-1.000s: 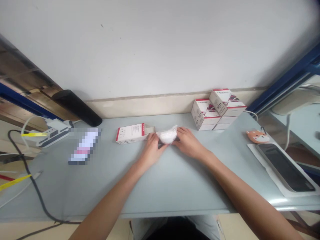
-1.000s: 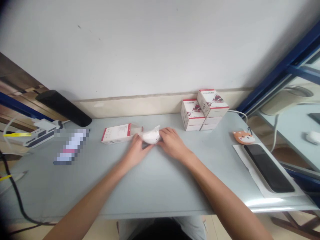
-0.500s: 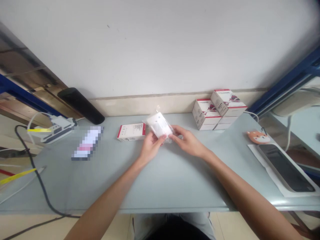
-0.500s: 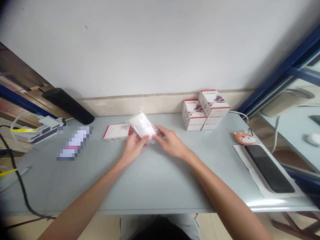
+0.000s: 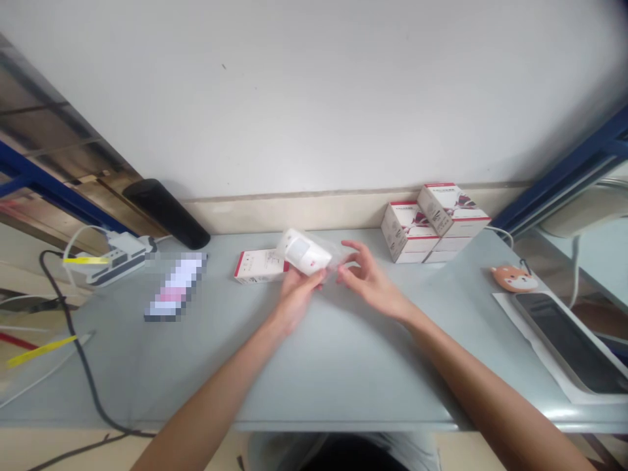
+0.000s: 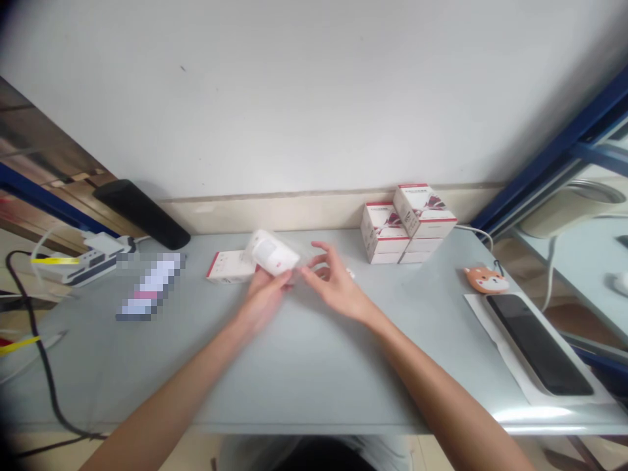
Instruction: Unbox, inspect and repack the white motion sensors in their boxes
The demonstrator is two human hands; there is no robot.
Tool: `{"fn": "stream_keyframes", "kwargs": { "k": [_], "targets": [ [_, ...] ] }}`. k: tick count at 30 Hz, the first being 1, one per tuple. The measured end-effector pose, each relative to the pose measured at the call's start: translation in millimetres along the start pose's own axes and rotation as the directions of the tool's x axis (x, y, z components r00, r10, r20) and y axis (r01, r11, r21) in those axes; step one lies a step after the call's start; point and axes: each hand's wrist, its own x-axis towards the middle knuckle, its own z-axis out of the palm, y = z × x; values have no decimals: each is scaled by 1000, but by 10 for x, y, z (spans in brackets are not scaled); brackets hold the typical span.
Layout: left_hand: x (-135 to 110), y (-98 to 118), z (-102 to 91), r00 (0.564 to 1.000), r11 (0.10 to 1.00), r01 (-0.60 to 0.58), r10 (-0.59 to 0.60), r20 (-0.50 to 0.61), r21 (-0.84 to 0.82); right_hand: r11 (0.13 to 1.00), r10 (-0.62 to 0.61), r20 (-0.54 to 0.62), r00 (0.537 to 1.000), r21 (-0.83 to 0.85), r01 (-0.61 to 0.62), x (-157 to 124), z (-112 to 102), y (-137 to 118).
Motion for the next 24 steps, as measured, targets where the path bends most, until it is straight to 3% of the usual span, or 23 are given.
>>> {"fn": "stream_keyframes", "kwargs": {
  "k": [5,10,13,17,20,24],
  "targets": [
    [-45,28,42,999,999,40,-40,14,4,997,-58,-127,990,34,63,-12,173,119],
    [-64,-3,62,992,986,113,-104,78,-124,953,-269,-170,948,-192,236,-71,186,106],
    [-73,47,87,978,954,178,-144,151,-241,853,-436,-157,886,-386,351,-95,164,101],
    [-110,191,120,955,896,271,-204,218,-352,705,-634,-138,761,-508,495,-71,106,87],
    [-146,248,116,953,914,263,-196,233,-310,668,-682,-164,712,-535,517,-46,56,52],
    [-152,188,84,970,984,138,-111,215,-114,694,-662,-164,731,-502,516,-54,30,23]
  ]
}}
